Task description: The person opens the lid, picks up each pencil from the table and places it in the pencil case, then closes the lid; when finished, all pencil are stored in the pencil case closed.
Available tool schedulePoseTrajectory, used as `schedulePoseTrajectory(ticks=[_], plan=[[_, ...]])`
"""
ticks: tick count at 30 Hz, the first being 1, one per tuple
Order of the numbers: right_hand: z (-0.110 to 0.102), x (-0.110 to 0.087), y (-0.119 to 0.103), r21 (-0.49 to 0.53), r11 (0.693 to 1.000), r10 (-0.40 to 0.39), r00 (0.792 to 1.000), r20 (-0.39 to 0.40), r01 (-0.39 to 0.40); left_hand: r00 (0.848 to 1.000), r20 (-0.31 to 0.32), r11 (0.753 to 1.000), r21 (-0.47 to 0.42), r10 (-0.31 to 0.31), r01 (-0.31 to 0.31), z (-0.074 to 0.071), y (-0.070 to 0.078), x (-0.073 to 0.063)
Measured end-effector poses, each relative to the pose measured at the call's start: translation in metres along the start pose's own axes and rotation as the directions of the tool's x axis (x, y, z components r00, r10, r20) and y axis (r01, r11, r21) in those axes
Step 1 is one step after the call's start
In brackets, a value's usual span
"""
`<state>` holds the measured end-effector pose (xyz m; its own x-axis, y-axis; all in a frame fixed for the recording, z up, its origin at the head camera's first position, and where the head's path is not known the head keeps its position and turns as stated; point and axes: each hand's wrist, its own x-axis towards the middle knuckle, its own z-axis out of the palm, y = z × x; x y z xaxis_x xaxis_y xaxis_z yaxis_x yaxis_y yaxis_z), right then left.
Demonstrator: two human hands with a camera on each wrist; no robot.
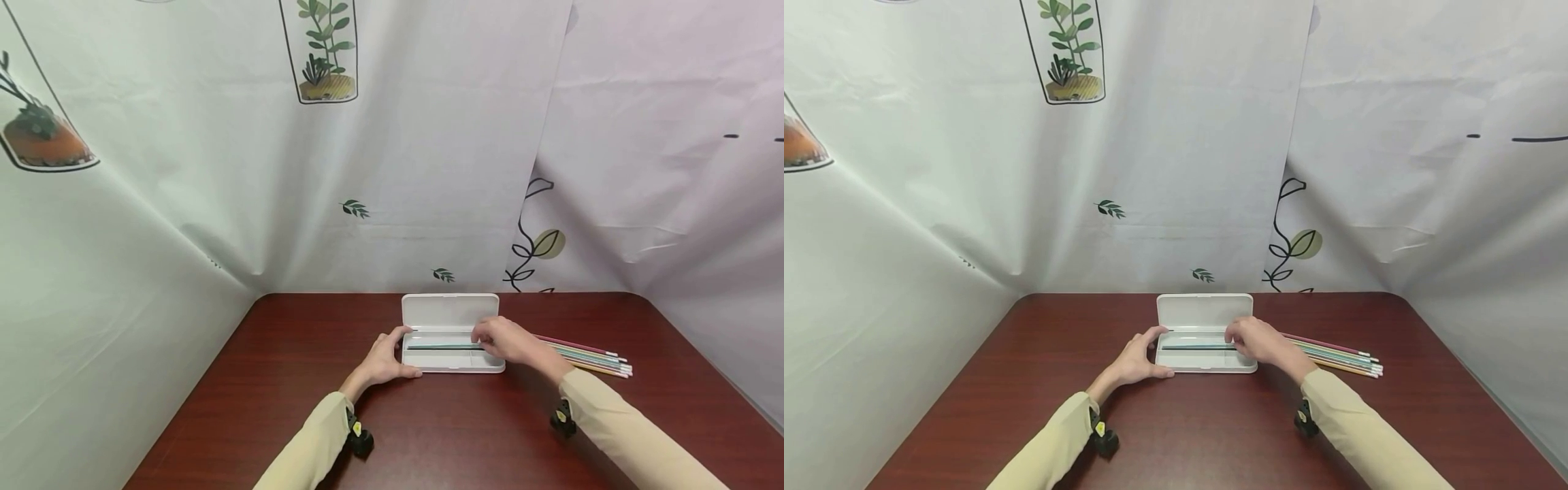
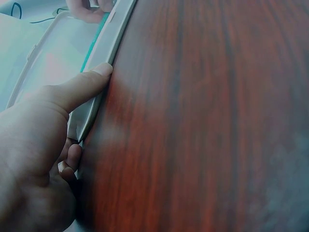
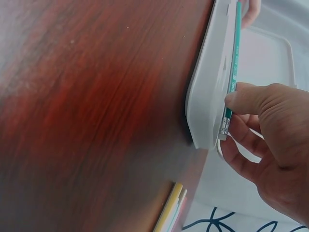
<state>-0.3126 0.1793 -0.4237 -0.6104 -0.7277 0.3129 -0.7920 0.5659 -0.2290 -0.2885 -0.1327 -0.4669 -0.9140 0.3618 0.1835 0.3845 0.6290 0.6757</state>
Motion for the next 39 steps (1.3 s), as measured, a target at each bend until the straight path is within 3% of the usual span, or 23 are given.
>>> schedulePoseTrajectory(ticks=[8,15,19,25,33,39], plan=[[0.002,-0.003,0.001,0.012,1.0,0.0,1.0,0.004,0.0,1.0,0.002,1.0,0.002,0.0,0.0,0.0,0.0,-0.001],[-0.006,-0.02,0.004,0.022,0.999,0.049,0.997,-0.06,-0.048,1.0,0.01,1.0,0.008,0.004,-0.004,0.0,0.001,-0.002],[-0.014,-0.039,0.009,0.013,0.998,0.07,0.988,-0.134,-0.069,1.0,0.005,1.0,0.005,0.005,-0.005,0.0,0.001,-0.001],[-0.025,-0.076,0.022,-0.028,0.998,0.04,0.963,-0.266,-0.049,1.0,-0.001,1.0,0.009,0.011,-0.011,0.0,0.001,0.0],[-0.033,-0.129,0.036,-0.055,0.983,0.153,0.953,-0.261,-0.173,1.0,0.002,1.0,0.008,0.008,-0.008,0.0,0.0,0.0],[-0.035,-0.157,0.045,-0.093,0.972,0.181,0.937,-0.297,-0.217,1.0,0.001,1.0,0.016,0.017,-0.017,-0.001,0.0,0.0]])
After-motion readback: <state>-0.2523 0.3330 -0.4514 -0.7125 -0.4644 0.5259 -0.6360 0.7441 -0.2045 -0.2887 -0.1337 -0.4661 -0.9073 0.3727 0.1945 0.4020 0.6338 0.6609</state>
